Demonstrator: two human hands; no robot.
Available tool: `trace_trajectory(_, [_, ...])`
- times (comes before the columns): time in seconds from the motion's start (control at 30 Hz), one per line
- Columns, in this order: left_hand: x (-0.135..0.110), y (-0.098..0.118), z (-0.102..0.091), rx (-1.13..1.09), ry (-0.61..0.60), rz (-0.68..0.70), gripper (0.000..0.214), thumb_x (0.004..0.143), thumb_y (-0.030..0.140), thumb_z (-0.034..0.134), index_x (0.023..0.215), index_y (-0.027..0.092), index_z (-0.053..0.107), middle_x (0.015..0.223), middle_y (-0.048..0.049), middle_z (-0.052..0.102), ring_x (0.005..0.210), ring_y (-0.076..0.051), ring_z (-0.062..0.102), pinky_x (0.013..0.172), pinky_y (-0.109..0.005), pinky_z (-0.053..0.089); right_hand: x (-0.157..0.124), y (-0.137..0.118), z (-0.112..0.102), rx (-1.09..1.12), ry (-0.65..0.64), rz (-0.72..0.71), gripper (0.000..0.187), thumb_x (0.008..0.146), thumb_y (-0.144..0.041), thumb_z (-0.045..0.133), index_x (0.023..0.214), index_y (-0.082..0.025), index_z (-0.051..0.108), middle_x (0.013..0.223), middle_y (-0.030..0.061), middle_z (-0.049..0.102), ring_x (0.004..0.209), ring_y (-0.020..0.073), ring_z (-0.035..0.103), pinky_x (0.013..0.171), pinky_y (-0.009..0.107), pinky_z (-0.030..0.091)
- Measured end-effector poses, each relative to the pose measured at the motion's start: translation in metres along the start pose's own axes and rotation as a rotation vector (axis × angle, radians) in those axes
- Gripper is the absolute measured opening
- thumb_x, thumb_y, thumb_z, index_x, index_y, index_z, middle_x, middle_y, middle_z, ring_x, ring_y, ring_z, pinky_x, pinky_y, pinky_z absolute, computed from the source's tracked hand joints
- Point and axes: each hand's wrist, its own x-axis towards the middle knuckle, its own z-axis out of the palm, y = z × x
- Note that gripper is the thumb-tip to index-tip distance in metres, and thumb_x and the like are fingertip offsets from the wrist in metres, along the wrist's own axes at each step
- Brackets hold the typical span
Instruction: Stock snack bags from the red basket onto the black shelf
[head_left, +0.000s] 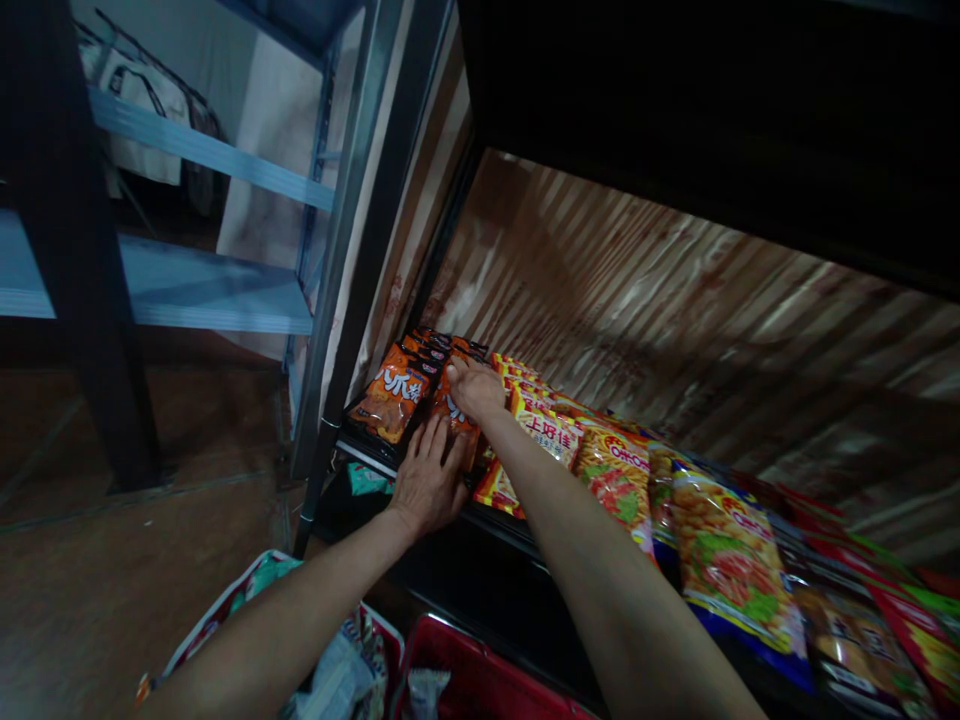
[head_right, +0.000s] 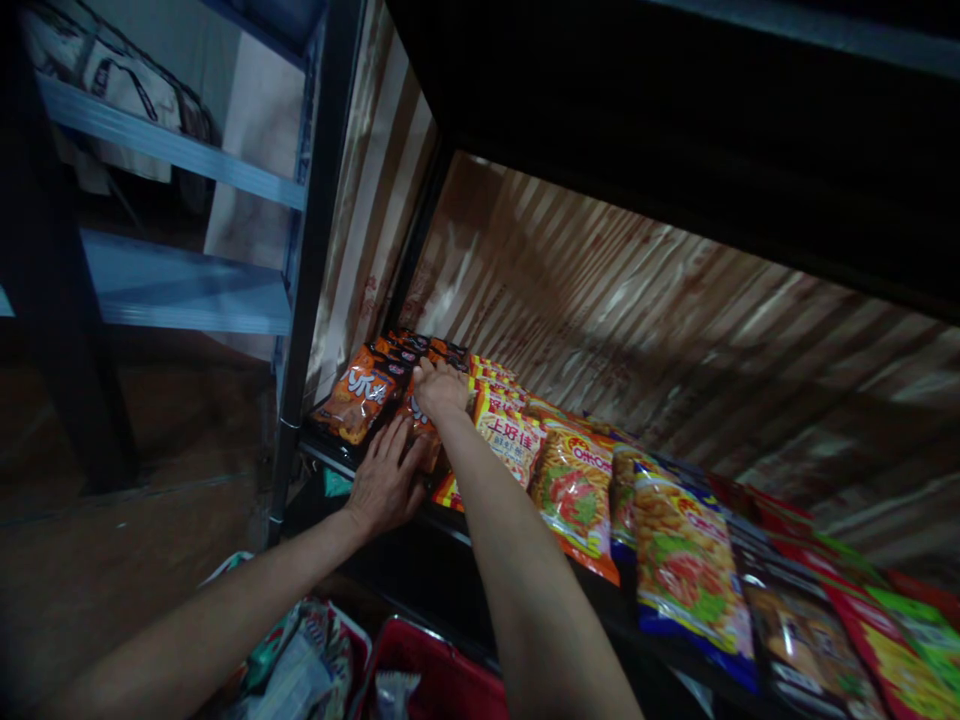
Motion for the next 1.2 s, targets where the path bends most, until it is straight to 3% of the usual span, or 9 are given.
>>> trace_trajectory(0.07, [0.000, -0.001, 0.000, -0.010, 0.002, 0.005, 0.068, 0.070, 0.024, 0.059, 0.134, 0.013, 0.039, 0.145, -0.0216, 0.030, 0.138, -0.035, 0.018, 0.109, -0.054, 0.023, 0.002, -0.001, 0.000, 0.005, -0.024, 0.008, 0.050, 0.094, -0.045, 0.016, 0.130, -0.026, 0.047, 0.130, 0.0096, 0.054, 0.118, 0.0248, 0.050, 0.097, 0.041, 0.036])
trace_trajectory(0.23, [-0.001, -0.001, -0.001, -0.029, 0.021, 0.028, 0.065, 0.073, 0.023, 0.056, 0.135, 0.012, 0.037, 0.148, -0.0211, 0.023, 0.140, -0.033, 0.011, 0.109, -0.055, 0.022, 0.005, 0.001, -0.003, 0.008, 0.017, 0.023, 0.049, 0.095, -0.043, 0.016, 0.129, -0.024, 0.046, 0.139, 0.0086, 0.044, 0.127, 0.0226, 0.040, 0.101, 0.038, 0.031])
trace_trajectory(0.43, [-0.001, -0.002, -0.001, -0.012, 0.028, 0.045, 0.063, 0.076, 0.023, 0.053, 0.136, 0.010, 0.035, 0.148, -0.0227, 0.023, 0.141, -0.032, 0.008, 0.110, -0.055, 0.021, 0.006, 0.001, -0.004, -0.010, -0.057, 0.020, 0.050, 0.095, -0.041, 0.014, 0.115, -0.022, 0.056, 0.118, 0.0089, 0.061, 0.108, 0.0229, 0.056, 0.090, 0.037, 0.040])
trace_trajectory(0.67, [-0.002, -0.002, -0.004, -0.017, 0.028, 0.052, 0.061, 0.079, 0.027, 0.052, 0.135, 0.010, 0.036, 0.148, -0.0210, 0.024, 0.141, -0.032, 0.007, 0.111, -0.056, 0.018, 0.002, 0.004, -0.003, 0.066, 0.173, -0.046, 0.047, 0.095, -0.037, 0.019, 0.119, -0.016, 0.054, 0.121, 0.0129, 0.058, 0.115, 0.0223, 0.049, 0.099, 0.037, 0.031])
trace_trajectory(0.87, [-0.005, -0.005, -0.005, -0.036, 0.044, 0.071, 0.054, 0.083, 0.024, 0.047, 0.134, 0.008, 0.037, 0.148, -0.0210, 0.025, 0.141, -0.030, 0.007, 0.110, -0.056, 0.019, -0.011, 0.010, -0.018, 0.079, 0.293, -0.078, 0.046, 0.095, -0.036, 0.022, 0.118, -0.014, 0.057, 0.125, 0.0133, 0.056, 0.117, 0.0245, 0.047, 0.100, 0.038, 0.031])
trace_trajectory(1.2, [-0.022, -0.003, -0.006, -0.043, 0.153, 0.072, 0.046, 0.086, 0.013, 0.040, 0.131, 0.007, 0.039, 0.143, -0.0207, 0.035, 0.141, -0.026, 0.005, 0.110, -0.054, 0.023, -0.045, 0.024, -0.037, 0.119, 0.315, -0.179, 0.047, 0.095, -0.033, 0.022, 0.118, -0.013, 0.057, 0.131, 0.0137, 0.051, 0.121, 0.0241, 0.045, 0.104, 0.040, 0.030])
